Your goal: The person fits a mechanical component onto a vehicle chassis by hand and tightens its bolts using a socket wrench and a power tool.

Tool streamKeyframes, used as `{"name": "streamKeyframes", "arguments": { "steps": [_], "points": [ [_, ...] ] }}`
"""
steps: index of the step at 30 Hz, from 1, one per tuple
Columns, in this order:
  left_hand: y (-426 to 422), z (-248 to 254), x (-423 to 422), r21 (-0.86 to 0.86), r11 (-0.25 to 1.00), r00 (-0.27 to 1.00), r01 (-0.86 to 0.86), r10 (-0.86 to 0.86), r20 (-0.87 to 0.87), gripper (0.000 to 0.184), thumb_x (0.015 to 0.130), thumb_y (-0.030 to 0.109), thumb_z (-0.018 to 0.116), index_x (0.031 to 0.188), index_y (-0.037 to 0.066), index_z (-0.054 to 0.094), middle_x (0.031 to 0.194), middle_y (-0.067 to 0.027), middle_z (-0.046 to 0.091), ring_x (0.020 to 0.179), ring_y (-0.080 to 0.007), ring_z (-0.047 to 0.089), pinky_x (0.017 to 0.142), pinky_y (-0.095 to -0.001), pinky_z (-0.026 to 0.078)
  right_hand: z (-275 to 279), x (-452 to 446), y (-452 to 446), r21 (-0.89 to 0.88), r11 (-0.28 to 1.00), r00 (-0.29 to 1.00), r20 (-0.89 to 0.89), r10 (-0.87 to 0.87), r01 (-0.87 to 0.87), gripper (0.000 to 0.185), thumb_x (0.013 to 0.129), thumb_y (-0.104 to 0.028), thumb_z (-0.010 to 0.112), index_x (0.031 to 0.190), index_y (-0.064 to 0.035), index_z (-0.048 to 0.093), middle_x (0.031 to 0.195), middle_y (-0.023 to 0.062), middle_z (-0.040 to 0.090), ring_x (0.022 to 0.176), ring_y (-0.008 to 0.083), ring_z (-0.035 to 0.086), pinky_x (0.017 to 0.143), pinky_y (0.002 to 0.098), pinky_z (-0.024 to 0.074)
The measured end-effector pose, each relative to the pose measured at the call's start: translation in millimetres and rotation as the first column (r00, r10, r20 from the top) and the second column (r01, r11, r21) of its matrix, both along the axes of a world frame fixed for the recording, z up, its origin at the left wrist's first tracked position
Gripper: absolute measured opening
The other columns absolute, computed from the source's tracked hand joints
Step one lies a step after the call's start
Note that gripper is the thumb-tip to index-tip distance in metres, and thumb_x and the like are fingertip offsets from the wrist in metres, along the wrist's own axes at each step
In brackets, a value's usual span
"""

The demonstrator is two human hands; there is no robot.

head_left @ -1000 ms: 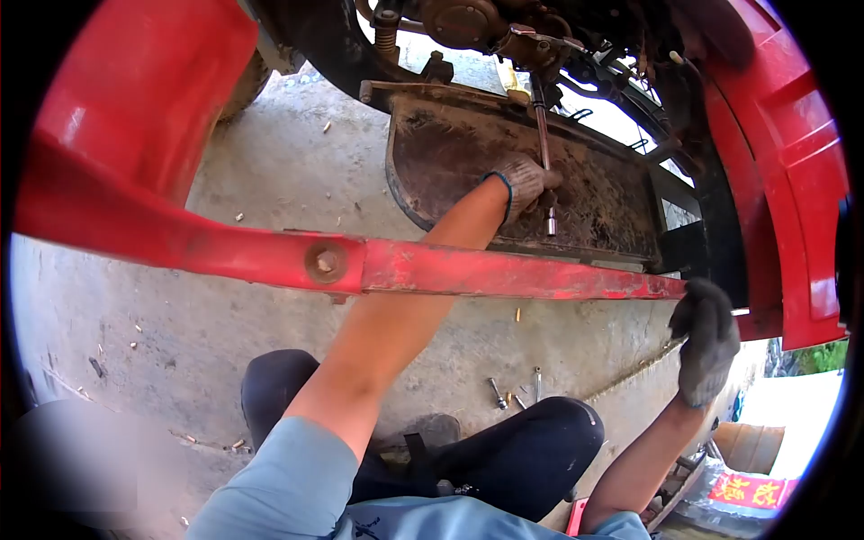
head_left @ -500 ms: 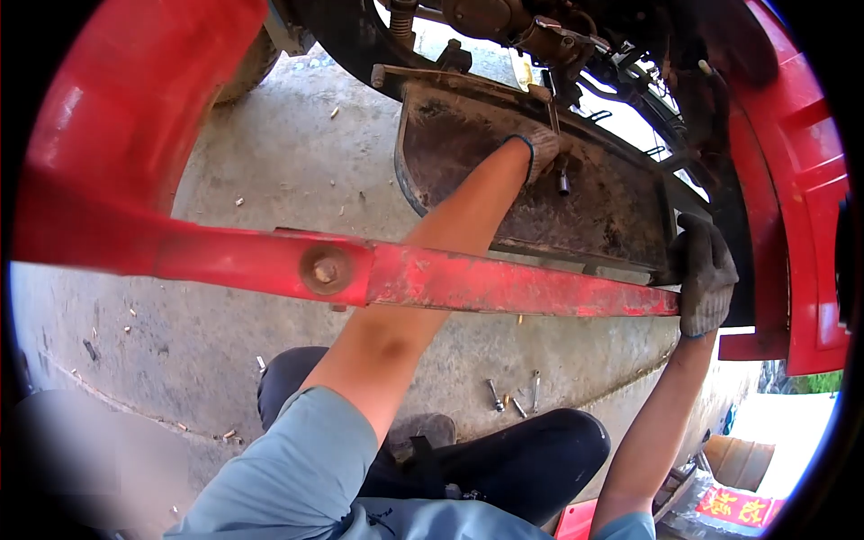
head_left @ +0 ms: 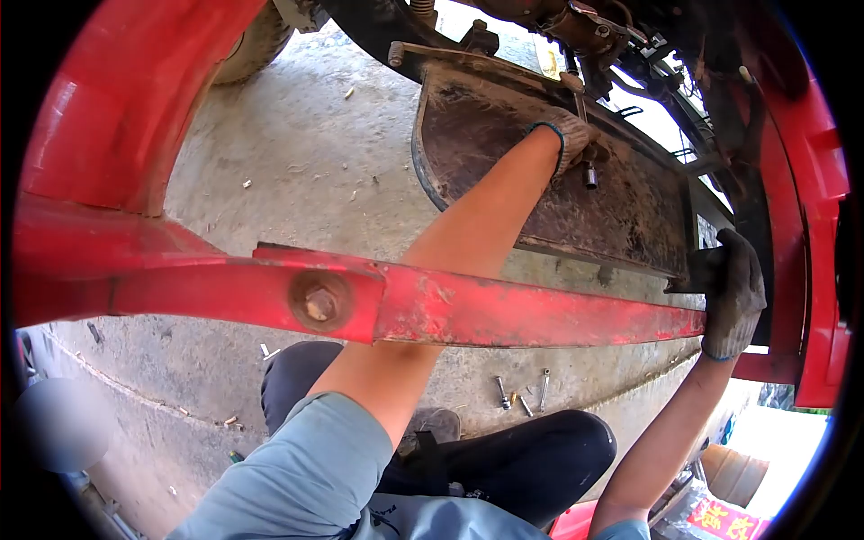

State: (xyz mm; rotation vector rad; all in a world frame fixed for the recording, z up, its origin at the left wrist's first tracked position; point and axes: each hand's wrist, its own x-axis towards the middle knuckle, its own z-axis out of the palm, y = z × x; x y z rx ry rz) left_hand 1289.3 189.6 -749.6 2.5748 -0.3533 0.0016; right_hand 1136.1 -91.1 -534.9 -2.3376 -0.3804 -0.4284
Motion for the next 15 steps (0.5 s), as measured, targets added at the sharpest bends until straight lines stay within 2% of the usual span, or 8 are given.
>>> {"name": "streamKeyframes", "arguments": {
  "steps": [2,6,7,9,10,11,14,15],
  "points": [
    [4.8,-5.4,4.4,-0.053,0.999,1.000,-0.007,0.006,-0.005,0.041,0.086,0.016,0.078,0.122,0.009,0.061,0.086,-0.0108,0.075,0.073,-0.0178,0.069,0.067,-0.0327,0.051,1.2,-1.0,0.9,-0.032,0.999,1.000,0.008,-0.005,0.005,0.039,0.106,-0.035,0.052,0.117,-0.0051,0.073,0.085,0.0043,0.068,0.065,0.0090,0.061,0.057,0.0264,0.0431],
    [-8.7,-39.1,37.8,-0.435,0.900,0.993,-0.021,0.069,0.095,0.044,0.085,0.015,0.078,0.125,0.012,0.061,0.086,-0.0082,0.076,0.077,-0.0192,0.070,0.069,-0.0340,0.053,1.2,-2.8,-0.2,-0.179,0.984,0.993,0.105,0.045,-0.026,0.032,0.106,-0.020,0.047,0.121,-0.0042,0.070,0.090,0.0059,0.068,0.070,0.0106,0.064,0.058,0.0259,0.0468],
    [-8.6,-36.4,40.9,-0.422,0.902,0.995,-0.095,0.086,-0.039,0.058,0.074,0.023,0.087,0.125,0.014,0.062,0.102,-0.0091,0.075,0.091,-0.0239,0.072,0.075,-0.0388,0.056,1.4,-3.1,-0.7,-0.243,0.969,0.987,0.136,0.081,-0.047,0.030,0.106,-0.014,0.046,0.122,-0.0040,0.069,0.092,0.0067,0.068,0.072,0.0113,0.065,0.059,0.0258,0.0483],
    [-5.6,-30.1,36.4,-0.401,0.901,0.979,-0.168,0.105,-0.176,0.072,0.063,0.031,0.095,0.126,0.016,0.064,0.118,-0.0099,0.074,0.105,-0.0286,0.073,0.080,-0.0435,0.060,-1.4,2.3,-7.9,-0.321,0.945,0.973,0.193,0.127,-0.060,0.030,0.104,-0.011,0.046,0.123,-0.0039,0.069,0.095,0.0075,0.068,0.073,0.0120,0.066,0.059,0.0259,0.0493],
    [1.0,-0.4,10.4,-0.088,0.995,0.999,-0.048,0.047,-0.020,0.071,0.063,0.029,0.095,0.126,0.015,0.065,0.118,-0.0097,0.074,0.105,-0.0281,0.073,0.081,-0.0428,0.060,-2.8,3.9,-10.5,-0.396,0.916,0.953,0.248,0.175,-0.065,0.030,0.103,-0.009,0.046,0.124,-0.0038,0.068,0.097,0.0083,0.068,0.075,0.0126,0.067,0.059,0.0260,0.0503],
    [4.9,18.4,-5.8,0.250,0.968,0.992,0.033,-0.062,0.109,0.070,0.064,0.028,0.094,0.126,0.015,0.065,0.118,-0.0096,0.074,0.105,-0.0277,0.073,0.081,-0.0421,0.060,-2.3,3.5,-10.9,-0.396,0.916,0.953,0.247,0.177,-0.067,0.030,0.103,-0.009,0.046,0.124,-0.0038,0.068,0.097,0.0083,0.068,0.075,0.0126,0.067,0.059,0.0260,0.0503],
    [0.3,21.1,-1.4,0.344,0.939,0.999,0.031,-0.040,0.021,0.060,0.064,0.027,0.093,0.119,0.015,0.072,0.115,-0.0091,0.075,0.105,-0.0272,0.073,0.081,-0.0412,0.060,-1.5,3.1,-10.3,-0.388,0.918,0.965,0.201,0.168,-0.079,0.030,0.101,-0.006,0.048,0.124,-0.0040,0.068,0.101,0.0092,0.067,0.079,0.0135,0.068,0.063,0.0270,0.0537],
    [2.3,15.9,-0.6,0.240,0.971,0.999,0.022,-0.029,0.024,0.058,0.064,0.027,0.093,0.116,0.015,0.073,0.115,-0.0087,0.075,0.105,-0.0266,0.073,0.082,-0.0414,0.060,-2.7,4.2,-11.0,-0.443,0.893,0.940,0.268,0.209,-0.072,0.030,0.100,-0.004,0.050,0.124,-0.0041,0.068,0.102,0.0095,0.067,0.081,0.0140,0.068,0.065,0.0274,0.0549]
  ]
}}
